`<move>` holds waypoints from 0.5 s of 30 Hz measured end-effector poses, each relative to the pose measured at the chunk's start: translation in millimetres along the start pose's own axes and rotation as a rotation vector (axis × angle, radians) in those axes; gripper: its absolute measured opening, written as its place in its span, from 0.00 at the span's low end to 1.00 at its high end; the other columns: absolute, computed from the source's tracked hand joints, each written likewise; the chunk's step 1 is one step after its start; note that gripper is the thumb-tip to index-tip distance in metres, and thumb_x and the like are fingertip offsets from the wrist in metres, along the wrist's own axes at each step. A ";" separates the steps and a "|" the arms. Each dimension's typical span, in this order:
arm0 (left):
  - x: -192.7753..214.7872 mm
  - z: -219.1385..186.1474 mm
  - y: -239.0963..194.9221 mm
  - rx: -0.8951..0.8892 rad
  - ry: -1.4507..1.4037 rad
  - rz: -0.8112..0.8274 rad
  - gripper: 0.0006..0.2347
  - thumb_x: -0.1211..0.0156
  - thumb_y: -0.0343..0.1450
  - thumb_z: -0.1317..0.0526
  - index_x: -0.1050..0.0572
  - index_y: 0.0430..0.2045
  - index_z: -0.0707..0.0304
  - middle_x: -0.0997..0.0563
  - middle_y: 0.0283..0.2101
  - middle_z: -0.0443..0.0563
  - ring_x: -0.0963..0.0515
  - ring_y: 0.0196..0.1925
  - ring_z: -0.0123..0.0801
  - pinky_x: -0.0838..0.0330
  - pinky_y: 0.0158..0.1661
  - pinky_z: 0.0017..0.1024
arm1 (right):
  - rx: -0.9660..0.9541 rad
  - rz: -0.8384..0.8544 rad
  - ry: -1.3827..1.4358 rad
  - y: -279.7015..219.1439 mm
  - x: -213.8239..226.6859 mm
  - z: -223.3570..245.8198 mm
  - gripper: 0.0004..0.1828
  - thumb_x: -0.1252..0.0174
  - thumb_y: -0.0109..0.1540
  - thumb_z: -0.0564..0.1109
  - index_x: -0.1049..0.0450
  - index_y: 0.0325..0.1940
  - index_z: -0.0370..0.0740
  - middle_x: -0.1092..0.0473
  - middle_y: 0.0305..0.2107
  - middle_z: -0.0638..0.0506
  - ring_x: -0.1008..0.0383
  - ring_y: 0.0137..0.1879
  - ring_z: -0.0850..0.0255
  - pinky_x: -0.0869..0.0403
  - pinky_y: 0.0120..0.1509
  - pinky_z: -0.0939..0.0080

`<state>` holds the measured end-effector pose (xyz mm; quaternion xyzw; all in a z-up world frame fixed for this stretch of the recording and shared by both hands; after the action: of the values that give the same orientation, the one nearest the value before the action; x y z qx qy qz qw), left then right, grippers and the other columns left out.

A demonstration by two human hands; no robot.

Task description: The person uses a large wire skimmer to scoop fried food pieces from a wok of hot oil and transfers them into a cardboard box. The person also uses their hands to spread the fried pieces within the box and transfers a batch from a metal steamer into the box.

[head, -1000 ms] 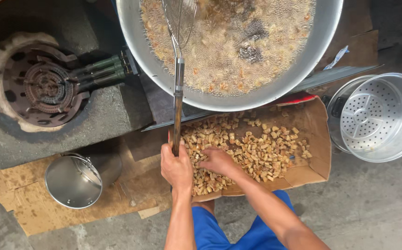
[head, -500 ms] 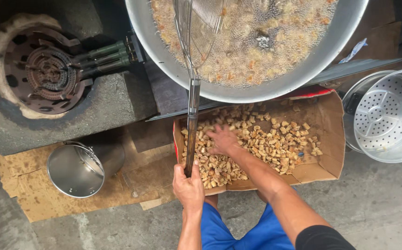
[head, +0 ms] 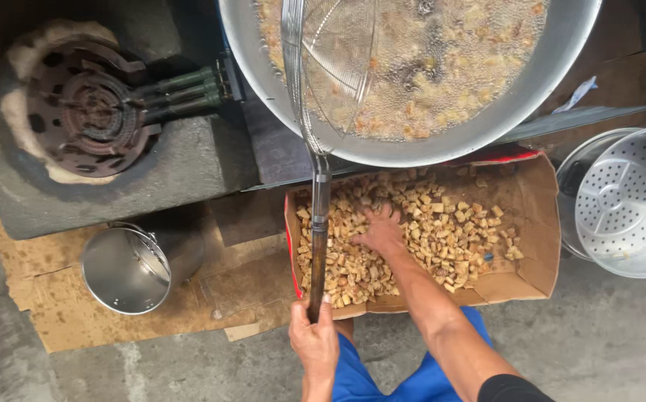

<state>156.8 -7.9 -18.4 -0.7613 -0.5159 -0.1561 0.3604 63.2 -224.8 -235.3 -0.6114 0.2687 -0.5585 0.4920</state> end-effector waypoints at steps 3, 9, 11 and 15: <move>-3.5 -0.4 0.4 -0.018 -0.070 -0.003 0.09 0.32 0.66 0.61 0.25 0.29 0.66 0.18 0.25 0.53 0.20 0.26 0.32 0.25 0.31 0.33 | 0.144 -0.130 0.016 -7.3 -13.2 -1.9 0.54 0.29 0.54 0.68 0.47 0.77 0.59 0.63 0.73 0.35 0.58 0.75 0.31 0.39 0.72 0.37; -4.4 7.2 -9.6 0.032 0.011 0.028 0.10 0.32 0.67 0.59 0.26 0.27 0.68 0.18 0.25 0.56 0.20 0.25 0.35 0.26 0.30 0.34 | 0.162 -0.106 0.086 15.3 -34.9 -48.5 0.43 0.27 0.54 0.62 0.36 0.71 0.59 0.48 0.68 0.35 0.31 0.63 0.41 0.24 0.62 0.48; -6.7 5.8 -16.3 -0.002 -0.034 0.034 0.10 0.32 0.67 0.60 0.26 0.27 0.68 0.18 0.26 0.56 0.20 0.26 0.35 0.26 0.31 0.33 | 0.075 0.033 0.624 22.1 -47.5 -80.5 0.34 0.31 0.54 0.55 0.31 0.63 0.54 0.33 0.56 0.34 0.24 0.56 0.44 0.21 0.54 0.47; -8.9 22.5 -27.7 0.105 -0.019 0.077 0.10 0.32 0.68 0.60 0.26 0.26 0.68 0.19 0.23 0.59 0.22 0.24 0.37 0.26 0.30 0.34 | -0.009 0.200 1.397 5.1 -70.1 -106.0 0.24 0.38 0.50 0.40 0.30 0.50 0.50 0.30 0.46 0.44 0.26 0.48 0.54 0.20 0.47 0.42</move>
<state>125.2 7.9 -28.7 -0.7620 -0.4971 -0.1076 0.4009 -52.3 -197.1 -280.7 -0.0844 0.5790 -0.7712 0.2508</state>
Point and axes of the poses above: each hand's wrist, its own y-axis towards the middle knuckle, its own x-axis out of the back of the hand, z = x × y, the point moved 8 cm from there along y, towards the middle knuckle
